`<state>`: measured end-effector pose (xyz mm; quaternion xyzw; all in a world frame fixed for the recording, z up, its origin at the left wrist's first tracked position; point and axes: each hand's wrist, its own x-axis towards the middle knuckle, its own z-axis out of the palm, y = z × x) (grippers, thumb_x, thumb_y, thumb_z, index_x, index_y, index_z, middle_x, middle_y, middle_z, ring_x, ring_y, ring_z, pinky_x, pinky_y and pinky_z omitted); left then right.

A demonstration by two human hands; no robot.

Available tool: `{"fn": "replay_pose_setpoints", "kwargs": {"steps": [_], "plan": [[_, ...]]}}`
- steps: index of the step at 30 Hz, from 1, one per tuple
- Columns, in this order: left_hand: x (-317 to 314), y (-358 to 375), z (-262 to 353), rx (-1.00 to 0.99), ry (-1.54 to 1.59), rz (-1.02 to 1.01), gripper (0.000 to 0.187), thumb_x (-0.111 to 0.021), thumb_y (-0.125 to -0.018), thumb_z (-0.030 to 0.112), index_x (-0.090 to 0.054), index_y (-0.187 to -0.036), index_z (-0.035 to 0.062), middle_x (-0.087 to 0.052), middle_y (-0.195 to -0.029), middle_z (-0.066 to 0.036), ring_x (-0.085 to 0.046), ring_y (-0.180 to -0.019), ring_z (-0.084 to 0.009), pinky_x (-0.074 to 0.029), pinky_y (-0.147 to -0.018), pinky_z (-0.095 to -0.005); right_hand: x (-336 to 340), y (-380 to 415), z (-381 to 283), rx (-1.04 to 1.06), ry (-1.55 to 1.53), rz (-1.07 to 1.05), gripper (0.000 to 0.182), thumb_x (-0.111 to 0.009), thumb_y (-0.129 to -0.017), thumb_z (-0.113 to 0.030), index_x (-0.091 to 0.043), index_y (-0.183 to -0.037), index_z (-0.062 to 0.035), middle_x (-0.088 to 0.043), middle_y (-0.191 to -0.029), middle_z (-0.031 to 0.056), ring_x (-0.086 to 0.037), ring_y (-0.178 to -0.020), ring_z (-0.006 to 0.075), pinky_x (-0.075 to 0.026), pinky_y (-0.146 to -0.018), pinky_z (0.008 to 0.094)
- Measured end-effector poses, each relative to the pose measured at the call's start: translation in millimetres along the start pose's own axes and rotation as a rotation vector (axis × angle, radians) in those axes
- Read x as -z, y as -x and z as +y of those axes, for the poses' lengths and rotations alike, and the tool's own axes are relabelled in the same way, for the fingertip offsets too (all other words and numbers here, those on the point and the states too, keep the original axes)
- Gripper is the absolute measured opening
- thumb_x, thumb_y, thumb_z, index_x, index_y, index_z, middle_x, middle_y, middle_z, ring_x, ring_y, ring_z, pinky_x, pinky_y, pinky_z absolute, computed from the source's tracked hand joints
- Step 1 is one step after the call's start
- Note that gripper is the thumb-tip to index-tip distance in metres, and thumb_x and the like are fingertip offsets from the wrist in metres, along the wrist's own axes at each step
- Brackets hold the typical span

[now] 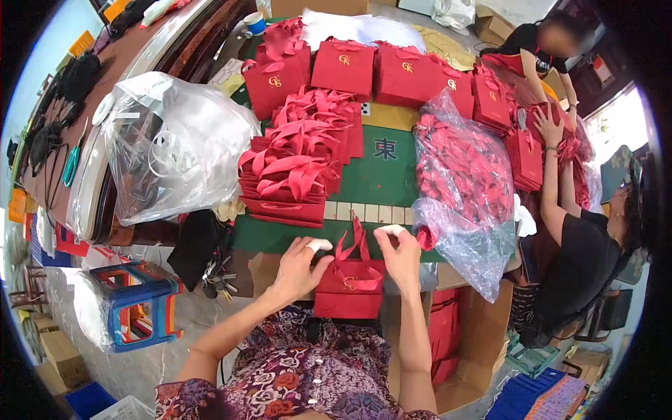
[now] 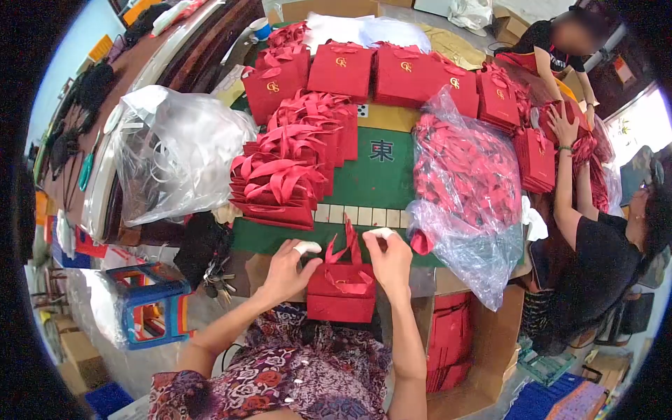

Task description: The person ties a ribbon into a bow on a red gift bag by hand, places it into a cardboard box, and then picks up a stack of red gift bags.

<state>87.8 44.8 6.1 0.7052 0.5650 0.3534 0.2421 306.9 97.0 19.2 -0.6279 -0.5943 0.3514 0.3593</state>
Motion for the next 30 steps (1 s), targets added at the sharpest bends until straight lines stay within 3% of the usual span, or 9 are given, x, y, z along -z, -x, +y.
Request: {"fn": "replay_pose_setpoints", "kwargs": {"steps": [3,8,11,12,15,18,22,25,30], "plan": [[-14.4,-6.9,8.7,0.096,0.051,0.021,0.030,-0.073,-0.084,0.016,-0.065,-0.111,0.0052,-0.068,-0.089,-0.013,-0.062,-0.089,-0.0358,-0.050,-0.082,-0.0425,-1.3,2.3,-7.1,-0.049,0.137,-0.017,0.023,-0.074,-0.085,-0.023,-0.071,-0.089,-0.0014,-0.067,-0.078,0.0139,-0.067,-0.069,0.0263,-0.051,-0.065,0.0355],[-30.2,-16.7,9.7,0.169,-0.006,-0.008,0.027,-0.071,-0.086,0.017,-0.068,-0.110,0.0044,-0.069,-0.089,-0.014,-0.066,-0.081,-0.0320,-0.052,-0.074,-0.0397,-24.7,0.2,10.2,0.060,0.283,-0.017,0.020,-0.076,-0.082,-0.021,-0.069,-0.088,-0.0027,-0.067,-0.079,0.0135,-0.068,-0.070,0.0296,-0.051,-0.064,0.0386],[-32.8,-16.7,3.5,0.252,0.081,-0.009,0.023,-0.070,-0.087,0.016,-0.070,-0.106,0.0031,-0.070,-0.089,-0.014,-0.069,-0.078,-0.0272,-0.053,-0.071,-0.0357,-24.8,3.1,13.2,0.002,0.099,-0.002,0.016,-0.075,-0.084,-0.014,-0.069,-0.091,-0.0007,-0.068,-0.076,0.0103,-0.065,-0.065,0.0162,-0.050,-0.062,0.0305],[-33.0,-16.8,3.1,0.282,0.139,-0.005,0.022,-0.070,-0.087,0.015,-0.071,-0.105,0.0024,-0.072,-0.090,-0.014,-0.070,-0.079,-0.0241,-0.053,-0.070,-0.0332,-22.1,4.5,12.2,0.002,0.099,-0.003,0.016,-0.075,-0.084,-0.014,-0.069,-0.091,-0.0007,-0.068,-0.076,0.0103,-0.065,-0.065,0.0162,-0.050,-0.062,0.0305],[-31.7,-20.3,3.9,0.386,0.338,-0.065,0.022,-0.070,-0.088,0.014,-0.071,-0.106,0.0015,-0.074,-0.092,-0.015,-0.072,-0.083,-0.0206,-0.053,-0.072,-0.0305,-14.8,9.1,14.6,-0.095,-0.175,-0.011,0.015,-0.072,-0.088,-0.009,-0.069,-0.101,-0.0012,-0.066,-0.078,0.0003,-0.058,-0.069,0.0056,-0.048,-0.063,0.0234],[-37.7,-20.6,-0.1,0.430,0.504,-0.083,0.021,-0.070,-0.088,0.014,-0.072,-0.104,0.0001,-0.075,-0.096,-0.015,-0.072,-0.089,-0.0185,-0.053,-0.073,-0.0288,-11.9,14.3,12.7,-0.124,-0.507,-0.096,0.017,-0.070,-0.089,-0.004,-0.069,-0.106,-0.0004,-0.066,-0.080,-0.0017,-0.058,-0.072,0.0049,-0.047,-0.066,0.0215],[-41.7,-18.7,10.5,0.339,0.439,-0.052,0.019,-0.071,-0.087,0.015,-0.074,-0.102,0.0028,-0.073,-0.091,-0.015,-0.072,-0.083,-0.0199,-0.053,-0.071,-0.0296,-13.0,17.4,-0.2,-0.118,-0.452,-0.213,0.021,-0.069,-0.089,-0.007,-0.072,-0.109,0.0001,-0.072,-0.089,0.0031,-0.063,-0.077,0.0068,-0.051,-0.070,0.0231],[-38.3,-18.7,20.6,0.215,0.141,0.039,0.019,-0.076,-0.083,0.018,-0.076,-0.100,0.0101,-0.063,-0.075,-0.014,-0.064,-0.067,-0.0272,-0.049,-0.061,-0.0361,-15.5,18.1,-0.4,-0.116,-0.440,-0.191,0.020,-0.069,-0.090,-0.009,-0.072,-0.107,0.0011,-0.071,-0.086,0.0009,-0.060,-0.075,0.0058,-0.049,-0.068,0.0223],[-38.6,-20.8,27.9,0.162,0.089,0.034,0.016,-0.077,-0.082,0.019,-0.077,-0.095,0.0094,-0.064,-0.078,-0.013,-0.061,-0.070,-0.0301,-0.049,-0.063,-0.0380,-14.9,19.5,7.1,-0.052,-0.360,-0.164,0.014,-0.069,-0.090,-0.008,-0.071,-0.101,0.0007,-0.067,-0.081,-0.0019,-0.055,-0.071,0.0035,-0.045,-0.063,0.0210]]}}
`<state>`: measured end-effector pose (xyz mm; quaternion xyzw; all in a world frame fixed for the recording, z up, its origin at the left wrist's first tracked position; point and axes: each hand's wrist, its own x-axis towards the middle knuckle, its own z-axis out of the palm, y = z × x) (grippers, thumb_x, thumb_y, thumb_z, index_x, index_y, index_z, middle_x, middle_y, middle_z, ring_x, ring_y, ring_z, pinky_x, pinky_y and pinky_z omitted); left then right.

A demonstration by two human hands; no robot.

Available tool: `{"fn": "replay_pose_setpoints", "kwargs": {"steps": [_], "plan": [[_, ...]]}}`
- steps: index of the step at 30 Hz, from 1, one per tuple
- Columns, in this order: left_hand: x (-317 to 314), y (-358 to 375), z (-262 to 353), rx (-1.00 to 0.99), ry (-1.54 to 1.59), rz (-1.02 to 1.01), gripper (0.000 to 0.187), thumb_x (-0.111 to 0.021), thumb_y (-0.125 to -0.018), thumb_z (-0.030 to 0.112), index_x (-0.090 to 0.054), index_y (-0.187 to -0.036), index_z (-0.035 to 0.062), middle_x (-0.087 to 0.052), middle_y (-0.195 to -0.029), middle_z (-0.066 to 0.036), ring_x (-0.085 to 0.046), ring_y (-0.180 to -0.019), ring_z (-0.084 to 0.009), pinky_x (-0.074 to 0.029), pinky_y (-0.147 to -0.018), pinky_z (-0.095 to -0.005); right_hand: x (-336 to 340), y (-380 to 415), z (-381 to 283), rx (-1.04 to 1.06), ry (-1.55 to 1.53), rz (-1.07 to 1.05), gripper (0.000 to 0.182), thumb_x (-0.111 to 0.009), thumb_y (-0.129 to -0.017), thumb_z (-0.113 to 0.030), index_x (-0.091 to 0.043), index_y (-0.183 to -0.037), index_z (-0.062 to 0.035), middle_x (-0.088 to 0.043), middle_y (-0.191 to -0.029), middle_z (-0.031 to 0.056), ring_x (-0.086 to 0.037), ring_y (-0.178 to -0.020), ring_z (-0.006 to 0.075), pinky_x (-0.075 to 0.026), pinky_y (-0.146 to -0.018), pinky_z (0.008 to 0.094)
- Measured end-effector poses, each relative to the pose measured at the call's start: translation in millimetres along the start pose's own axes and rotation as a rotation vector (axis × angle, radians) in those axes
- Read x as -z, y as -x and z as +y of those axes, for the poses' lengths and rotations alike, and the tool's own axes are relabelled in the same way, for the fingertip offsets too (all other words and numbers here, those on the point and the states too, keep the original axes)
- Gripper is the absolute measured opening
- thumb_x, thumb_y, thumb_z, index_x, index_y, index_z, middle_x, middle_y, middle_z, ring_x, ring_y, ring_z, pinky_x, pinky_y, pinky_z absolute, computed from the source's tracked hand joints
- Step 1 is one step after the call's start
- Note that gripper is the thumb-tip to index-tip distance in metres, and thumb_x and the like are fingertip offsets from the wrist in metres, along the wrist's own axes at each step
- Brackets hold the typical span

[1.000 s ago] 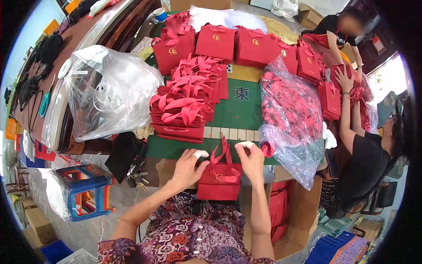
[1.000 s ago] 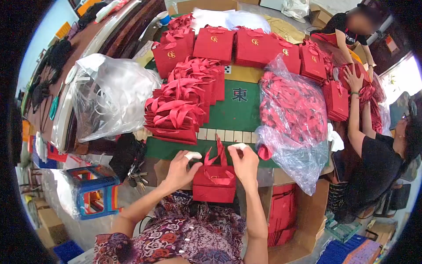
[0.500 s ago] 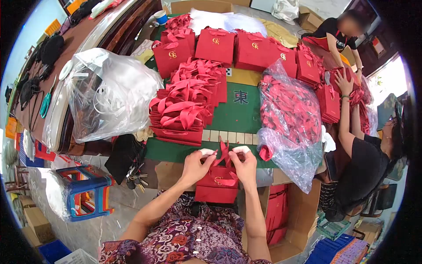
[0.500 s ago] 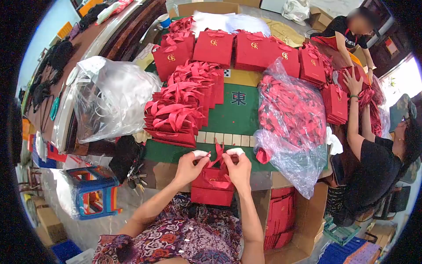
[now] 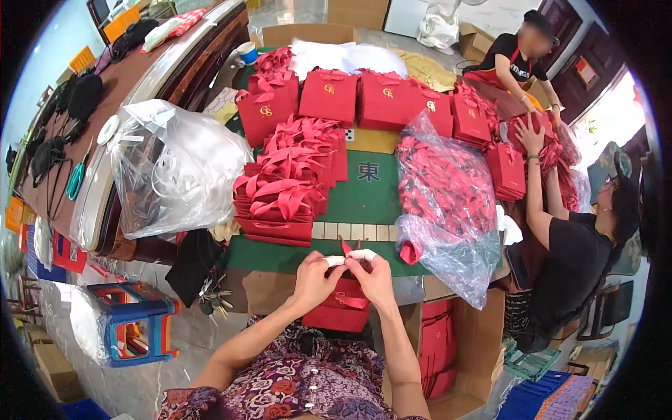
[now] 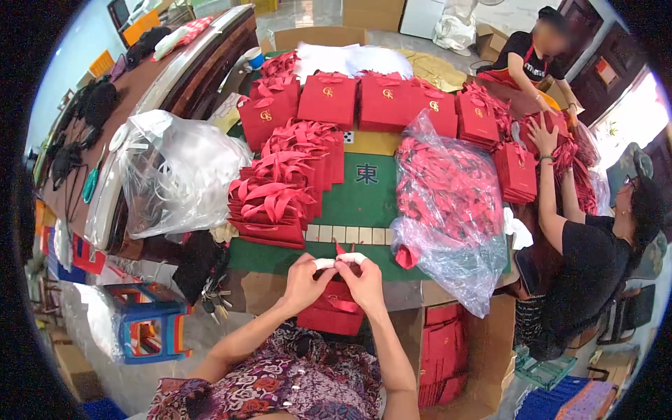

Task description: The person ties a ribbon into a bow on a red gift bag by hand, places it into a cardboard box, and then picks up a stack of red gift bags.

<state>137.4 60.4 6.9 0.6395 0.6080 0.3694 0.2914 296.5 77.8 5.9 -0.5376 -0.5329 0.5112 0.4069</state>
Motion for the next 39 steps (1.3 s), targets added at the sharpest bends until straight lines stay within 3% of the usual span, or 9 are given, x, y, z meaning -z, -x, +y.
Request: {"fn": "replay_pose_setpoints", "kwargs": {"steps": [6,8,13,19,24,26,28,32,39], "plan": [[11.5,10.1,-7.8,-0.320,-0.034,0.180,0.041,-0.071,-0.088,0.020,-0.061,-0.124,0.0024,-0.066,-0.106,-0.019,-0.064,-0.090,-0.0321,-0.052,-0.082,-0.0388,16.3,3.8,-8.8,0.089,-0.132,0.116,0.012,-0.064,-0.096,-0.009,-0.067,-0.101,0.0016,-0.065,-0.085,-0.0018,-0.057,-0.077,0.0058,-0.047,-0.071,0.0225],[16.3,24.6,-17.9,0.035,0.206,-0.093,0.051,-0.064,-0.093,0.022,-0.047,-0.137,0.0008,-0.063,-0.115,-0.021,-0.065,-0.100,-0.0318,-0.050,-0.090,-0.0391,23.2,6.3,-26.3,-0.011,-0.223,0.137,0.010,-0.063,-0.096,-0.009,-0.067,-0.098,-0.0012,-0.060,-0.081,-0.0051,-0.051,-0.073,0.0032,-0.041,-0.065,0.0205],[19.1,38.6,-18.4,0.141,0.441,-0.360,0.046,-0.060,-0.097,0.022,-0.047,-0.135,-0.0009,-0.066,-0.115,-0.014,-0.063,-0.105,-0.0185,-0.050,-0.090,-0.0351,23.5,-20.6,-6.2,0.118,-0.126,0.187,0.012,-0.061,-0.097,-0.011,-0.067,-0.096,-0.0012,-0.059,-0.081,-0.0066,-0.048,-0.071,0.0025,-0.038,-0.062,0.0200],[28.3,42.6,-16.8,0.081,0.484,-0.279,0.042,-0.062,-0.095,0.019,-0.051,-0.129,-0.0037,-0.068,-0.109,-0.014,-0.064,-0.098,-0.0196,-0.051,-0.087,-0.0344,38.3,-55.7,-14.7,0.157,-0.137,0.198,0.013,-0.062,-0.096,-0.012,-0.069,-0.098,-0.0006,-0.061,-0.077,-0.0040,-0.053,-0.071,0.0039,-0.042,-0.062,0.0211],[25.5,26.6,-20.5,0.115,0.542,-0.216,0.037,-0.062,-0.095,0.014,-0.054,-0.127,-0.0023,-0.067,-0.110,-0.009,-0.062,-0.098,-0.0151,-0.050,-0.089,-0.0321,45.2,-50.2,-19.9,0.114,-0.164,0.231,0.033,-0.061,-0.098,-0.014,-0.056,-0.127,0.0003,-0.063,-0.094,0.0013,-0.058,-0.080,0.0088,-0.048,-0.066,0.0224],[22.6,15.7,-10.8,0.273,0.862,-0.173,0.032,-0.061,-0.096,0.011,-0.056,-0.125,-0.0014,-0.067,-0.111,-0.007,-0.061,-0.100,-0.0135,-0.049,-0.090,-0.0307,52.9,-38.0,-0.9,0.222,-0.143,0.234,0.041,-0.058,-0.100,-0.016,-0.048,-0.136,-0.0001,-0.062,-0.105,0.0035,-0.059,-0.091,0.0104,-0.050,-0.069,0.0246],[19.4,-1.2,-1.1,0.228,0.878,-0.127,0.030,-0.061,-0.096,0.010,-0.056,-0.124,-0.0013,-0.066,-0.111,-0.006,-0.061,-0.100,-0.0129,-0.049,-0.090,-0.0303,56.9,-23.4,-0.9,0.119,-0.124,0.187,0.040,-0.061,-0.098,-0.011,-0.050,-0.133,0.0036,-0.063,-0.115,0.0093,-0.059,-0.106,0.0149,-0.050,-0.091,0.0302],[2.7,-34.0,0.8,0.091,0.811,-0.084,0.033,-0.061,-0.097,0.011,-0.053,-0.126,-0.0015,-0.064,-0.115,-0.006,-0.060,-0.103,-0.0123,-0.049,-0.091,-0.0293,52.3,-13.9,-21.3,0.047,-0.255,-0.043,0.038,-0.059,-0.098,-0.008,-0.050,-0.133,0.0037,-0.061,-0.122,0.0094,-0.058,-0.110,0.0145,-0.046,-0.097,0.0298],[-7.4,-36.7,-1.4,0.127,0.800,0.002,0.048,-0.059,-0.099,0.010,-0.037,-0.142,0.0038,-0.059,-0.118,-0.007,-0.057,-0.104,-0.0119,-0.048,-0.093,-0.0292,73.6,-113.5,-52.7,0.328,-0.110,0.386,0.033,-0.053,-0.100,-0.008,-0.049,-0.131,0.0030,-0.062,-0.120,0.0102,-0.058,-0.107,0.0162,-0.046,-0.095,0.0321]]}}
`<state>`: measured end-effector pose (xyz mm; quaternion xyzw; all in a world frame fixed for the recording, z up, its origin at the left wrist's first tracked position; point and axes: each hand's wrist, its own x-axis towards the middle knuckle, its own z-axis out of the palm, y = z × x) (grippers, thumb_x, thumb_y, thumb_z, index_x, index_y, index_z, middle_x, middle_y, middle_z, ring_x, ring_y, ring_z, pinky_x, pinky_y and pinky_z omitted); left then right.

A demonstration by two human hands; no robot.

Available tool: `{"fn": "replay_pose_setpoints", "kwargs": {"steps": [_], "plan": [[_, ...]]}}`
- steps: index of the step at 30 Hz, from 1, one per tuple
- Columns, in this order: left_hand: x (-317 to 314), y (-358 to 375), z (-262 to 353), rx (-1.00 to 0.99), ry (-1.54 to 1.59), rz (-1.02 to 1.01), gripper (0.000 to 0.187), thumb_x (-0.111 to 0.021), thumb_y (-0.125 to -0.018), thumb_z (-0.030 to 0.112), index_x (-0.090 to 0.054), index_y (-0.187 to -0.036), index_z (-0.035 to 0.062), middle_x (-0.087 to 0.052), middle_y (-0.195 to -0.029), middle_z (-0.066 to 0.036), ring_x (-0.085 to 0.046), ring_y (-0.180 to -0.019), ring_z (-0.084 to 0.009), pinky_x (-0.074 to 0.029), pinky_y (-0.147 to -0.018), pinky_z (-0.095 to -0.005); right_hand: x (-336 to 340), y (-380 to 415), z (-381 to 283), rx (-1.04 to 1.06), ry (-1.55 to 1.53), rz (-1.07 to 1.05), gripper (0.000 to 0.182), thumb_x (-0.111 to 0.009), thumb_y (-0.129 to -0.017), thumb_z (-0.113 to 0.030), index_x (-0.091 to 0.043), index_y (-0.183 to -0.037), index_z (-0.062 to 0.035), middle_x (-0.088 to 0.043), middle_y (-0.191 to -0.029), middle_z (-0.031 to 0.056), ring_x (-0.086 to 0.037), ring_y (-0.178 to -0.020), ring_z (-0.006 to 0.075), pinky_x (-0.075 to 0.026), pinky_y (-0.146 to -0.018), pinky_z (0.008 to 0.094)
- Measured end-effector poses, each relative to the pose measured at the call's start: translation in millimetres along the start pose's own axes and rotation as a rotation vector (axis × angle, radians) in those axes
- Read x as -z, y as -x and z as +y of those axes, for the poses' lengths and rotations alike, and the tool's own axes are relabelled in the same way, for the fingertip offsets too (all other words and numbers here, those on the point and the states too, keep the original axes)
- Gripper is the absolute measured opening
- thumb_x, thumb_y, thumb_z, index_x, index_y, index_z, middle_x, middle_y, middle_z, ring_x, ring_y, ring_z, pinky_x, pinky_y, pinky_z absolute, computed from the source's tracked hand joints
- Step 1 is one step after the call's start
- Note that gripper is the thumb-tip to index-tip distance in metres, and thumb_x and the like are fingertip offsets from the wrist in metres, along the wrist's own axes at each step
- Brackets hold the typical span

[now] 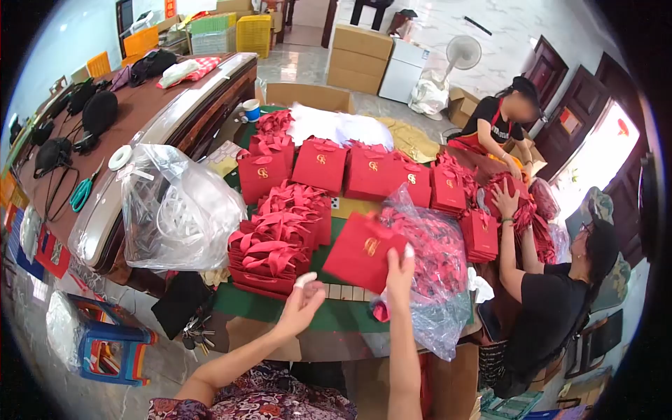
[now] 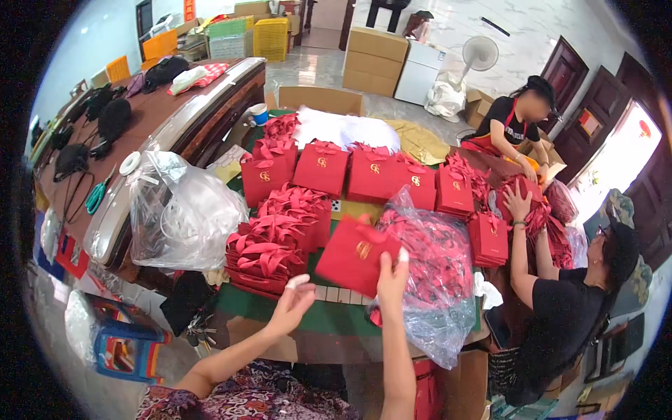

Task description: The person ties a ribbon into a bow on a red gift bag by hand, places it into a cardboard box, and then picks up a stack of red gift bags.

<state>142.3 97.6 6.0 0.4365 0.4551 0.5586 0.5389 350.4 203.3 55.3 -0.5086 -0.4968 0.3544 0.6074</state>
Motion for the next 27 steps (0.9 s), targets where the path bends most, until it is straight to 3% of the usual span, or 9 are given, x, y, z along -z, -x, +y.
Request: {"fn": "replay_pose_setpoints", "kwargs": {"steps": [3,7,12,15,19,22,23,25,27], "plan": [[12.3,33.2,-11.8,0.040,-0.148,-0.039,0.049,-0.061,-0.097,0.010,-0.040,-0.140,0.0030,-0.060,-0.118,-0.008,-0.059,-0.104,-0.0138,-0.049,-0.092,-0.0305,-17.0,-68.5,19.7,0.166,-0.038,0.005,0.035,-0.054,-0.100,-0.011,-0.048,-0.131,0.0051,-0.062,-0.119,0.0137,-0.058,-0.107,0.0200,-0.046,-0.095,0.0339],[27.1,77.5,-11.9,0.118,-0.217,-0.152,0.037,-0.061,-0.096,0.010,-0.052,-0.131,0.0018,-0.064,-0.113,-0.009,-0.062,-0.104,-0.0145,-0.051,-0.090,-0.0304,-30.0,-140.2,103.9,0.318,0.338,0.058,0.041,-0.058,-0.097,-0.019,-0.051,-0.128,0.0078,-0.063,-0.116,0.0240,-0.061,-0.107,0.0323,-0.046,-0.095,0.0391],[43.8,106.4,2.3,0.165,-0.300,-0.122,0.026,-0.060,-0.096,0.007,-0.061,-0.122,0.0026,-0.068,-0.105,-0.007,-0.064,-0.099,-0.0132,-0.052,-0.087,-0.0297,-15.4,-179.3,196.6,0.192,0.462,-0.171,0.041,-0.063,-0.094,-0.023,-0.057,-0.123,0.0049,-0.066,-0.113,0.0232,-0.064,-0.103,0.0340,-0.049,-0.092,0.0410],[56.6,117.4,4.3,0.141,-0.307,-0.076,0.025,-0.060,-0.095,0.005,-0.063,-0.119,0.0022,-0.069,-0.105,-0.007,-0.065,-0.098,-0.0138,-0.053,-0.086,-0.0296,-29.3,-158.0,162.3,0.193,0.720,-0.039,0.035,-0.061,-0.095,-0.020,-0.060,-0.121,0.0032,-0.068,-0.108,0.0174,-0.065,-0.098,0.0257,-0.050,-0.087,0.0364],[74.2,120.7,14.6,0.135,-0.382,-0.003,0.024,-0.061,-0.094,0.005,-0.065,-0.118,0.0027,-0.069,-0.107,-0.009,-0.066,-0.099,-0.0155,-0.052,-0.086,-0.0300,-40.6,-146.2,144.5,0.253,0.789,0.007,0.045,-0.064,-0.093,-0.021,-0.054,-0.129,0.0048,-0.064,-0.117,0.0261,-0.062,-0.104,0.0402,-0.048,-0.094,0.0436],[94.9,114.6,26.8,-0.068,-0.631,0.101,0.022,-0.062,-0.091,0.007,-0.066,-0.112,0.0045,-0.068,-0.106,-0.014,-0.068,-0.095,-0.0300,-0.054,-0.080,-0.0355,-42.2,-124.4,111.6,0.400,0.817,-0.032,0.040,-0.062,-0.094,-0.013,-0.055,-0.130,0.0026,-0.063,-0.117,0.0252,-0.061,-0.106,0.0411,-0.047,-0.095,0.0451],[102.9,109.2,30.0,-0.164,-0.711,0.171,0.020,-0.064,-0.088,0.003,-0.067,-0.108,0.0064,-0.065,-0.094,-0.013,-0.065,-0.088,-0.0314,-0.052,-0.077,-0.0375,-43.0,-112.4,92.4,0.520,0.799,-0.051,0.038,-0.061,-0.094,-0.012,-0.056,-0.129,0.0020,-0.063,-0.117,0.0245,-0.060,-0.107,0.0415,-0.046,-0.096,0.0456],[127.5,96.6,34.6,-0.275,-0.998,0.267,0.022,-0.067,-0.084,0.005,-0.068,-0.106,0.0078,-0.063,-0.093,-0.013,-0.061,-0.088,-0.0327,-0.049,-0.074,-0.0407,-40.3,-79.3,56.4,0.540,0.764,-0.091,0.030,-0.060,-0.094,-0.007,-0.060,-0.123,0.0018,-0.064,-0.113,0.0202,-0.061,-0.105,0.0365,-0.047,-0.094,0.0420],[146.4,79.2,47.2,-0.305,-1.264,0.351,0.025,-0.071,-0.080,0.010,-0.068,-0.105,0.0078,-0.062,-0.098,-0.011,-0.056,-0.093,-0.0324,-0.046,-0.077,-0.0429,-38.1,-26.9,11.5,0.428,0.495,-0.211,0.025,-0.059,-0.095,-0.006,-0.063,-0.119,0.0015,-0.067,-0.112,0.0145,-0.064,-0.104,0.0246,-0.048,-0.091,0.0314]]}}
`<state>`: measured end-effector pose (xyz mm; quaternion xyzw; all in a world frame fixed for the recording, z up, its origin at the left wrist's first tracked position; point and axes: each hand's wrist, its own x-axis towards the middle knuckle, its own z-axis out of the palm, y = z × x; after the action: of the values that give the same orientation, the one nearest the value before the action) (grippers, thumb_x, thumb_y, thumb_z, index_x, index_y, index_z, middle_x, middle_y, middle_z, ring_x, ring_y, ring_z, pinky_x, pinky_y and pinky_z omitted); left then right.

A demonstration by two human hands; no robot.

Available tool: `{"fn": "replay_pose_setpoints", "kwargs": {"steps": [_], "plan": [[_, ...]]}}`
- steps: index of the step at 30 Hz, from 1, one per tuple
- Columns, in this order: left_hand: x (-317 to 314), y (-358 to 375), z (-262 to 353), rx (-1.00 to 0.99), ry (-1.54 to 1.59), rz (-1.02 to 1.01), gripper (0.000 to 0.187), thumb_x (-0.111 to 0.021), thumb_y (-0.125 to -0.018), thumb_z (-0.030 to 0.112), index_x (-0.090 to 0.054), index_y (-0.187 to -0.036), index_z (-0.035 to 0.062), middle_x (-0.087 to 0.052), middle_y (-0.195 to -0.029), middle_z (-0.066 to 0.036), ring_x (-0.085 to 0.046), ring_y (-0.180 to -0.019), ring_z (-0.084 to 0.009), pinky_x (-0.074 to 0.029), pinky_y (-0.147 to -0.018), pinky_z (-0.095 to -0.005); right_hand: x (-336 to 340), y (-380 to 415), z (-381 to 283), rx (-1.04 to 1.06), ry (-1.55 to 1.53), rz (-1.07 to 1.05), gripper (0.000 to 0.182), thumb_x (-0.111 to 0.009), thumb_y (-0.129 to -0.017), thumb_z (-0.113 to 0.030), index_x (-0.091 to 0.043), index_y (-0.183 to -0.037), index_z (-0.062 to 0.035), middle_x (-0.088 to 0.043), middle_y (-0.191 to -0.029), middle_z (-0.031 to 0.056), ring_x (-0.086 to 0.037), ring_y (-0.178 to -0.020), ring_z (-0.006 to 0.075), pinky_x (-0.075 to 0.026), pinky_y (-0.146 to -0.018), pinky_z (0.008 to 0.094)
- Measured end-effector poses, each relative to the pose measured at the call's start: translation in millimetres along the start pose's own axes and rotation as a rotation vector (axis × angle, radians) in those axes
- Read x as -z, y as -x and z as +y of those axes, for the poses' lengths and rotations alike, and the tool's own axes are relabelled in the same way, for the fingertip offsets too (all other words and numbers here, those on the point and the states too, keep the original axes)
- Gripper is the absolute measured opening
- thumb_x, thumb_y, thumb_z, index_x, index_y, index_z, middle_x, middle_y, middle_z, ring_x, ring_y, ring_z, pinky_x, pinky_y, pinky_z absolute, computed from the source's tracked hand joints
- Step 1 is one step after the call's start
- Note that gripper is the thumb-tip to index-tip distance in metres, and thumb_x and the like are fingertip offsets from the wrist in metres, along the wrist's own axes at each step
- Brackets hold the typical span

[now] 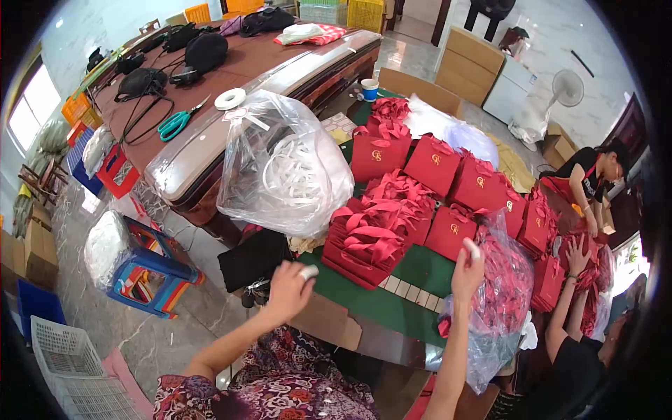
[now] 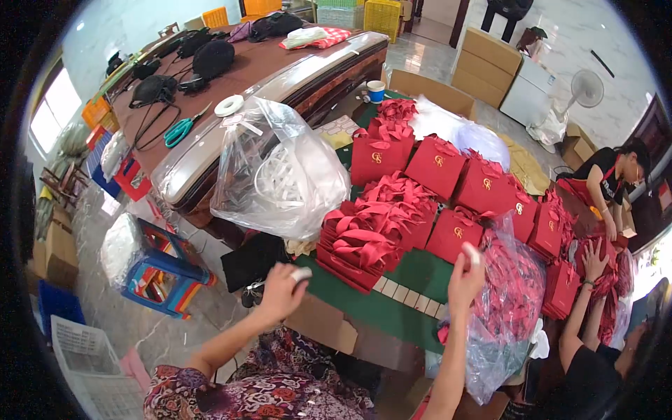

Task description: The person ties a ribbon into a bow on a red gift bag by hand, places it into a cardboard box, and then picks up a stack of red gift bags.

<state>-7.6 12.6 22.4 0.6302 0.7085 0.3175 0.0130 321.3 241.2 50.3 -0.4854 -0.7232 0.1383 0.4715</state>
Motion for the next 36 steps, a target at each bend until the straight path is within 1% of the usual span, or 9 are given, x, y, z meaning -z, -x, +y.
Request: {"fn": "replay_pose_setpoints", "kwargs": {"steps": [3,9,15,18,26,32,34,35,36], "plan": [[-6.8,-27.4,-24.9,-0.040,-0.131,0.035,0.029,-0.073,-0.078,0.015,-0.068,-0.105,0.0063,-0.061,-0.105,-0.010,-0.053,-0.101,-0.0320,-0.042,-0.082,-0.0438,26.4,48.9,-68.3,-0.057,-0.185,-0.048,0.022,-0.059,-0.095,-0.004,-0.066,-0.116,-0.0002,-0.067,-0.109,0.0091,-0.063,-0.102,0.0181,-0.047,-0.088,0.0266],[-18.5,-37.3,-39.1,-0.088,-0.229,0.001,0.035,-0.075,-0.075,0.018,-0.067,-0.107,0.0062,-0.060,-0.109,-0.013,-0.051,-0.104,-0.0342,-0.039,-0.084,-0.0464,110.6,76.7,-257.9,0.157,-0.684,-0.070,0.011,-0.056,-0.098,-0.016,-0.064,-0.093,-0.0126,-0.059,-0.095,0.0126,-0.057,-0.090,0.0253,-0.054,-0.076,0.0359],[-9.9,12.3,-14.8,-0.168,0.014,0.068,0.034,-0.072,-0.079,0.010,-0.066,-0.112,0.0102,-0.060,-0.112,-0.012,-0.054,-0.106,-0.0341,-0.041,-0.089,-0.0455,168.0,98.1,-312.0,0.225,-0.840,-0.123,0.028,-0.065,-0.091,-0.019,-0.052,-0.066,-0.0135,-0.050,-0.081,0.0035,-0.053,-0.080,0.0232,-0.048,-0.056,0.0363],[-13.8,53.8,-2.7,-0.217,0.128,-0.004,0.032,-0.071,-0.080,0.007,-0.066,-0.112,0.0096,-0.060,-0.112,-0.012,-0.055,-0.106,-0.0333,-0.041,-0.091,-0.0442,190.3,107.1,-305.2,0.410,-0.881,-0.219,0.007,-0.073,-0.090,-0.023,-0.074,-0.096,-0.0188,-0.056,-0.093,0.0000,-0.053,-0.093,0.0173,-0.043,-0.081,0.0308],[-29.2,134.8,60.4,-0.442,0.492,-0.426,0.031,-0.071,-0.078,0.003,-0.066,-0.108,0.0078,-0.061,-0.110,-0.010,-0.056,-0.103,-0.0318,-0.042,-0.090,-0.0414,222.7,168.3,-351.3,0.217,-0.765,0.056,0.004,-0.073,-0.089,-0.020,-0.076,-0.090,-0.0192,-0.058,-0.090,-0.0017,-0.055,-0.088,0.0151,-0.045,-0.077,0.0310],[-41.4,163.3,105.2,-0.597,0.685,-0.685,0.032,-0.070,-0.079,0.005,-0.067,-0.110,0.0083,-0.061,-0.111,-0.011,-0.056,-0.103,-0.0320,-0.043,-0.089,-0.0413,253.9,218.2,-359.9,0.050,-0.672,0.213,0.019,-0.080,-0.083,-0.022,-0.068,-0.095,-0.0115,-0.055,-0.098,0.0040,-0.057,-0.091,0.0170,-0.050,-0.074,0.0289],[-42.2,167.8,120.5,-0.644,0.687,-0.729,0.032,-0.070,-0.079,0.002,-0.068,-0.110,0.0074,-0.061,-0.111,-0.011,-0.056,-0.102,-0.0321,-0.045,-0.088,-0.0401,254.5,248.4,-351.8,0.093,-1.157,0.440,0.031,-0.079,-0.084,-0.023,-0.063,-0.105,-0.0054,-0.047,-0.113,0.0086,-0.056,-0.097,0.0180,-0.058,-0.075,0.0274],[-44.5,171.1,126.9,-0.667,0.688,-0.747,0.032,-0.070,-0.079,0.002,-0.068,-0.110,0.0074,-0.061,-0.111,-0.011,-0.056,-0.102,-0.0321,-0.045,-0.088,-0.0401,267.4,258.0,-341.8,0.237,-1.235,0.291,0.042,-0.075,-0.086,-0.017,-0.052,-0.117,0.0001,-0.040,-0.125,0.0124,-0.057,-0.104,0.0216,-0.062,-0.084,0.0311],[-46.6,174.2,132.5,-0.692,0.695,-0.756,0.032,-0.070,-0.079,0.000,-0.068,-0.109,0.0069,-0.061,-0.110,-0.012,-0.057,-0.102,-0.0322,-0.046,-0.088,-0.0396,296.1,273.9,-361.6,0.018,-1.331,0.260,0.038,-0.072,-0.087,-0.008,-0.052,-0.117,0.0006,-0.043,-0.125,0.0146,-0.058,-0.110,0.0245,-0.060,-0.094,0.0393]]}}
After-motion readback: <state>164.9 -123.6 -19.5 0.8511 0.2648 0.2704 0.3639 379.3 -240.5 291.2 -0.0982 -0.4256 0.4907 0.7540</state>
